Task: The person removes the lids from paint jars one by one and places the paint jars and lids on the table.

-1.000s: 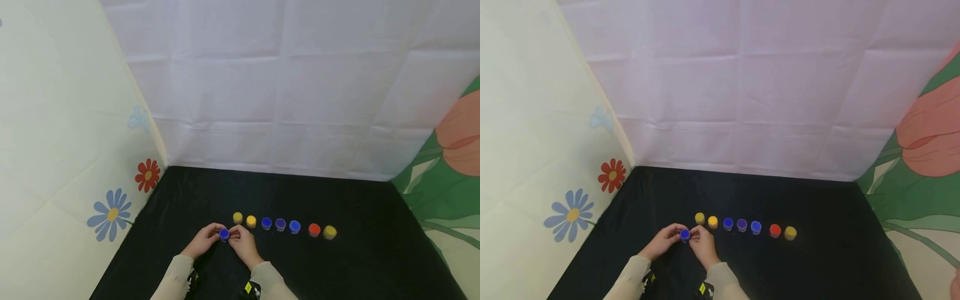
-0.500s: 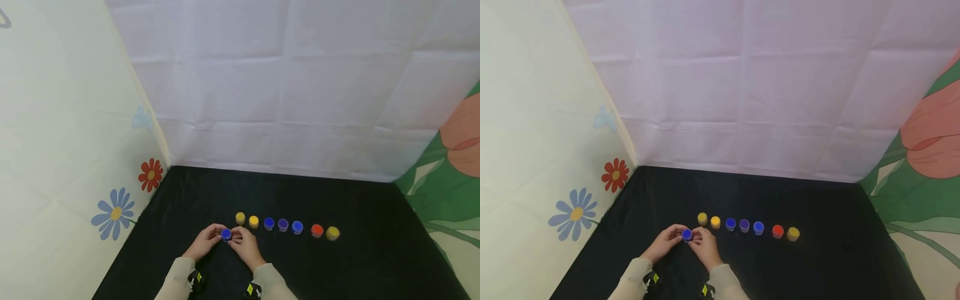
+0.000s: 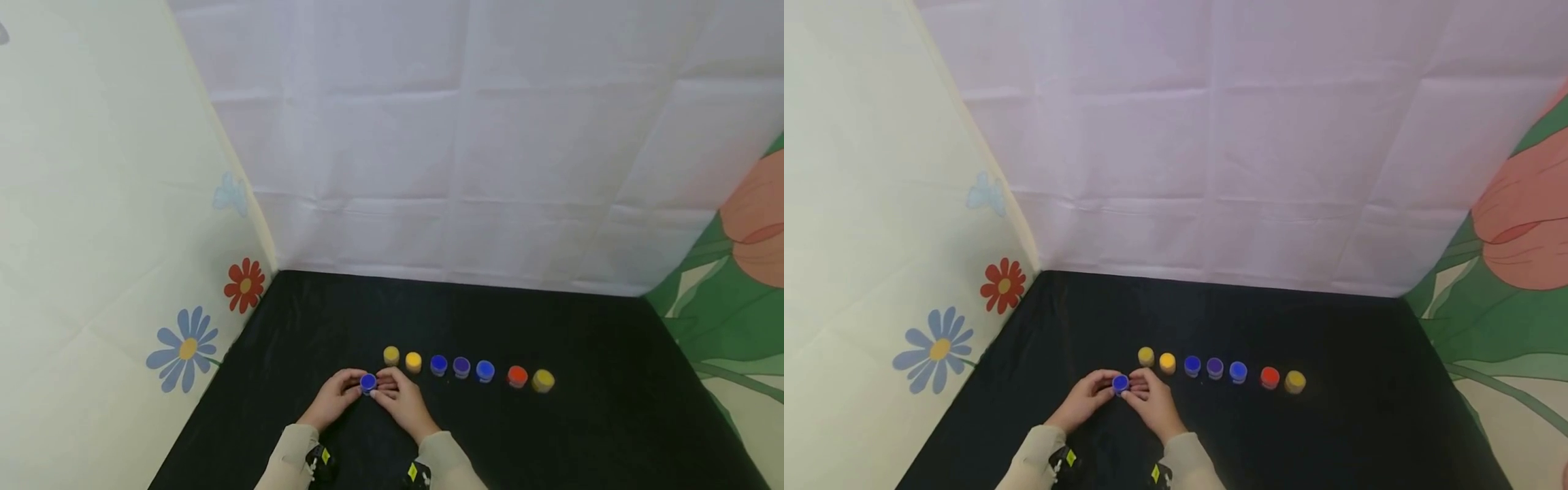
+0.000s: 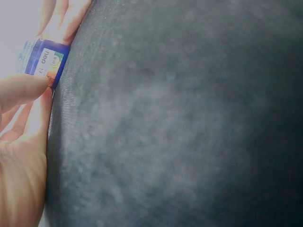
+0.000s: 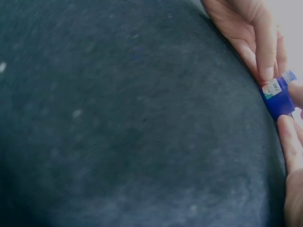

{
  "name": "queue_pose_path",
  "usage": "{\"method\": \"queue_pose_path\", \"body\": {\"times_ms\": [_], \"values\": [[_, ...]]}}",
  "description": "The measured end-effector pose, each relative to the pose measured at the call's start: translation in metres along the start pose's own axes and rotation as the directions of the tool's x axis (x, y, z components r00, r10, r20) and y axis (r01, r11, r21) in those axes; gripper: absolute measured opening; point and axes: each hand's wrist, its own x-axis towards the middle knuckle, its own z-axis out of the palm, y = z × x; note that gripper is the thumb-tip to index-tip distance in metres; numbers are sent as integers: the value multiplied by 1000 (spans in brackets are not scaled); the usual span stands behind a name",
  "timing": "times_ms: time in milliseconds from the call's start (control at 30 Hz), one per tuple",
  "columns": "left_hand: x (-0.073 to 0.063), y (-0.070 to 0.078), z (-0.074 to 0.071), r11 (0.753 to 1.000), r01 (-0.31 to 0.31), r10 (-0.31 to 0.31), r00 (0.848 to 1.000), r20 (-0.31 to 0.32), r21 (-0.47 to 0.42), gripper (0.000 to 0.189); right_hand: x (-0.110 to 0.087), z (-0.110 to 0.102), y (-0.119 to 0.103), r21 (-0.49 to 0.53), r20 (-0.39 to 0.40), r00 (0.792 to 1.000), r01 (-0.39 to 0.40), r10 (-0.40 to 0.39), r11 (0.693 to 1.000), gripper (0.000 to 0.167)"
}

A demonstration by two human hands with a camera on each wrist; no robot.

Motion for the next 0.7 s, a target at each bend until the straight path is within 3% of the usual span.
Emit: {"method": "queue_pose_path", "body": {"times_ms": [167,333,500,700], "values": [[0,-2,-1,999,-26,26,1000,2,25,26,1,3,1,-45,-18,999,29,-30,999,26],[0,0,-2,1000,-2,2,1000,19,10,27,1,6,2,-117,-31,997,71,-75,991,21],[2,0,-1,999,14,-12,999,37,-51,29,0,5,2,-153,-21,996,83,-87,985,18],[1,4,-1,998,35,-34,999,33,-51,29,-1,5,1,-196,-13,996,86,-91,977,17]]}}
